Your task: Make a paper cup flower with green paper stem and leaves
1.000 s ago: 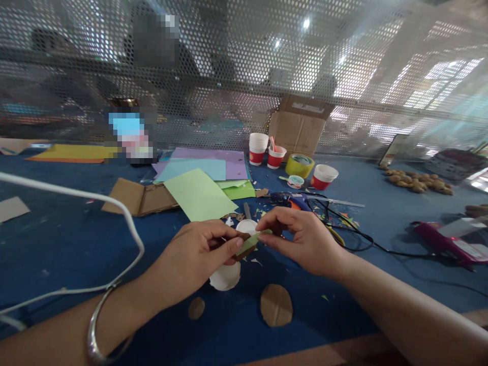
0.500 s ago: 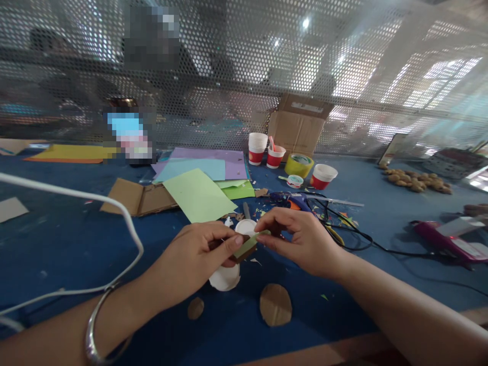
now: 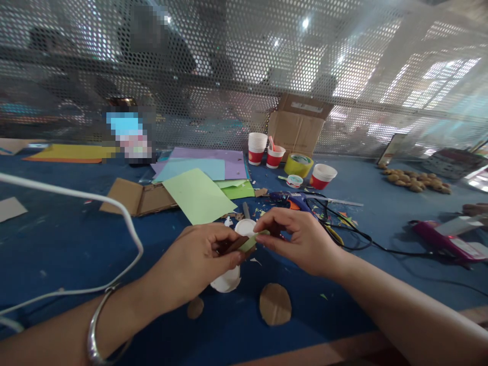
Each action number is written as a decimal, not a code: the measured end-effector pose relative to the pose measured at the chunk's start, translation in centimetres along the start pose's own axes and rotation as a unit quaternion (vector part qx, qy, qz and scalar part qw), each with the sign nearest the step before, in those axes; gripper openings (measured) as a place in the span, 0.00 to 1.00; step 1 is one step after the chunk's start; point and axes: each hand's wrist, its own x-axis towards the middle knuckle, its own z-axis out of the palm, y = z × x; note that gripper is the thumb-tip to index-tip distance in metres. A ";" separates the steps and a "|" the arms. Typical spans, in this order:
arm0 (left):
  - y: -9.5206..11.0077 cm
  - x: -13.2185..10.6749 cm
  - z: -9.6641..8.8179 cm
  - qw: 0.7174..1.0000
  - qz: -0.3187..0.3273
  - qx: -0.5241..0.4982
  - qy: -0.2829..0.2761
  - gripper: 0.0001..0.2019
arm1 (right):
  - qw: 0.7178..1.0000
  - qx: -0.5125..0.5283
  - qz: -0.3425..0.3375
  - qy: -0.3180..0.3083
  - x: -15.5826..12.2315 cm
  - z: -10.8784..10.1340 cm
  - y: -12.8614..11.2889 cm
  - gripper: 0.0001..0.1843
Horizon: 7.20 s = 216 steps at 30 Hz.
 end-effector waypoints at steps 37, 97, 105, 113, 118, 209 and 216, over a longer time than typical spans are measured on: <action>0.4 -0.3 -0.3 0.884 -0.101 -0.424 -0.172 0.09 | 0.995 0.073 -0.018 -0.062 -0.1 0.1 -0.2 0.06; -1.9 1.0 -2.1 0.942 -0.014 -0.291 0.167 0.16 | 0.924 -0.117 0.363 0.032 0.4 -8.9 8.3 0.23; -1.8 0.9 -2.2 0.938 -0.003 -0.303 0.167 0.15 | 0.914 0.063 0.393 0.079 0.2 -8.3 8.9 0.22; -2.1 1.3 -2.4 0.936 -0.026 -0.316 0.154 0.15 | 0.891 0.264 0.335 0.157 0.8 -8.4 5.8 0.20; -2.2 1.3 -2.4 0.947 -0.024 -0.289 0.138 0.14 | 0.867 0.377 0.298 0.130 0.8 -7.3 4.1 0.23; -1.9 1.7 -1.7 0.952 -0.048 -0.276 0.124 0.21 | 0.976 -0.212 -0.050 -0.016 -1.3 -2.6 1.0 0.06; -2.0 1.4 -1.8 0.958 -0.039 -0.267 0.099 0.20 | 0.975 -0.220 -0.031 -0.012 -1.1 -2.7 0.7 0.09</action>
